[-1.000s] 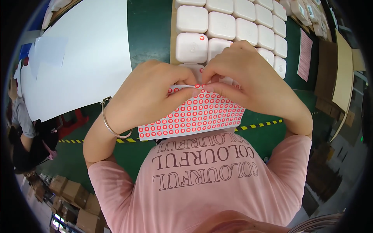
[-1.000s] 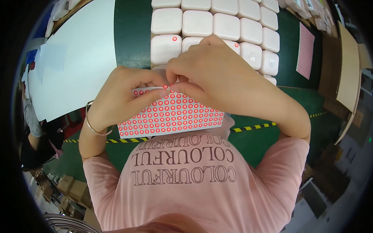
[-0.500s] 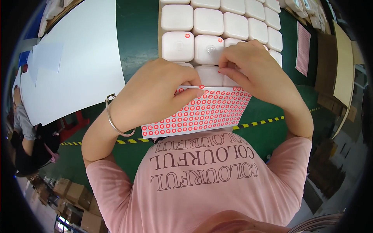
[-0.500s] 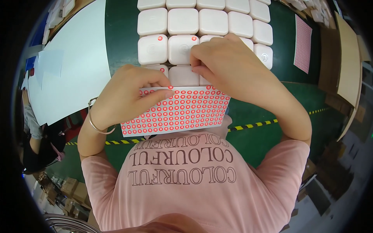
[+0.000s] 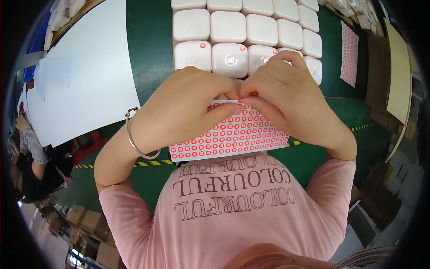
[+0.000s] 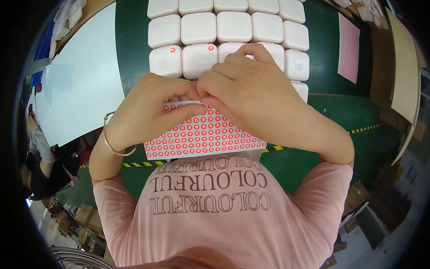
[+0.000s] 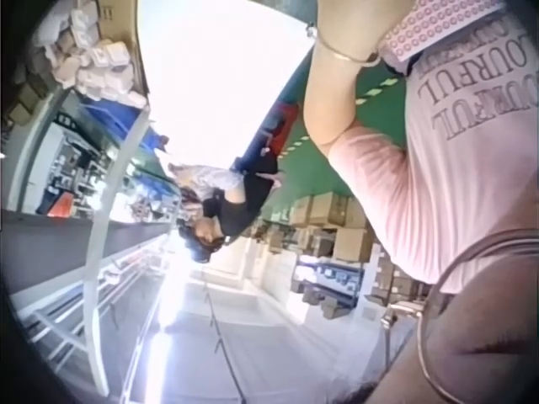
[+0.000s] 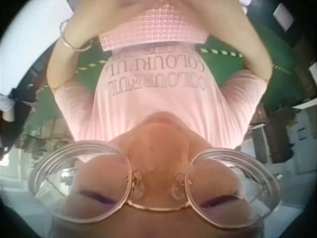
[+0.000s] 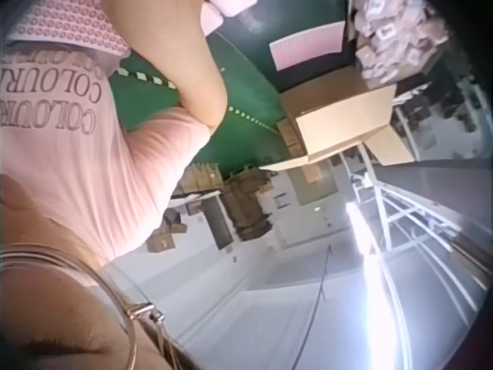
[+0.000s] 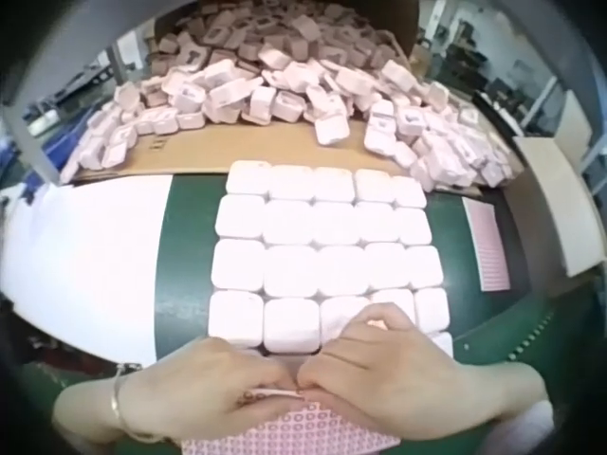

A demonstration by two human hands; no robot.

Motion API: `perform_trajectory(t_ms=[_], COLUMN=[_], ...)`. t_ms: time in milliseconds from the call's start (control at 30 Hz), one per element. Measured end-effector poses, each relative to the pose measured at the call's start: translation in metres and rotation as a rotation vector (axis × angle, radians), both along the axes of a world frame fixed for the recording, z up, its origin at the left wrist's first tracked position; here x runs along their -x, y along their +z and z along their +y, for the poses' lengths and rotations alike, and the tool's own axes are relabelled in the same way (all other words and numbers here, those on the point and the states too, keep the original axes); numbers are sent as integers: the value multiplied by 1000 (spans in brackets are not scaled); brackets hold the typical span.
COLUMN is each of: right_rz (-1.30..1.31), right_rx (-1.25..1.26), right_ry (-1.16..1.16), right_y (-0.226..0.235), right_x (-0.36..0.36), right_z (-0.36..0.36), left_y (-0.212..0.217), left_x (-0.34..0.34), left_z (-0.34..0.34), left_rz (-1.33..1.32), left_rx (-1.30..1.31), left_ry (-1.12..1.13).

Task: Applying labels to items and packing them into cardboard boxes for shipping.

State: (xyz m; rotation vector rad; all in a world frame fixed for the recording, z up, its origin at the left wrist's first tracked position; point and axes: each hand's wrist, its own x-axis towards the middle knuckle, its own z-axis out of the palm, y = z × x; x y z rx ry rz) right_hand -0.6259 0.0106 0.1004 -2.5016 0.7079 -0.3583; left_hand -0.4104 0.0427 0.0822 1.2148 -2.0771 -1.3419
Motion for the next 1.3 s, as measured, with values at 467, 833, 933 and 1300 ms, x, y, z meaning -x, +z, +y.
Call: perform_trajectory(t_ms=[467,833,933,1300], right_rz=[230,268,-49,-24], right_rx=[-138,-481,-410,-179], right_ry=[-139,-318,-184,-309], right_y=[-8,-8,-6,4], right_x=[57,66,82,97], right_z=[-19,-31,-17,3], left_y=[-9,3,3,-4], left_x=[27,26,25,76], left_z=[-9,-12,-12,-13], left_rz=[-103,-151,-121,-105], left_rx=[97,11,49,337], left_ry=[-73,-10,0,-86])
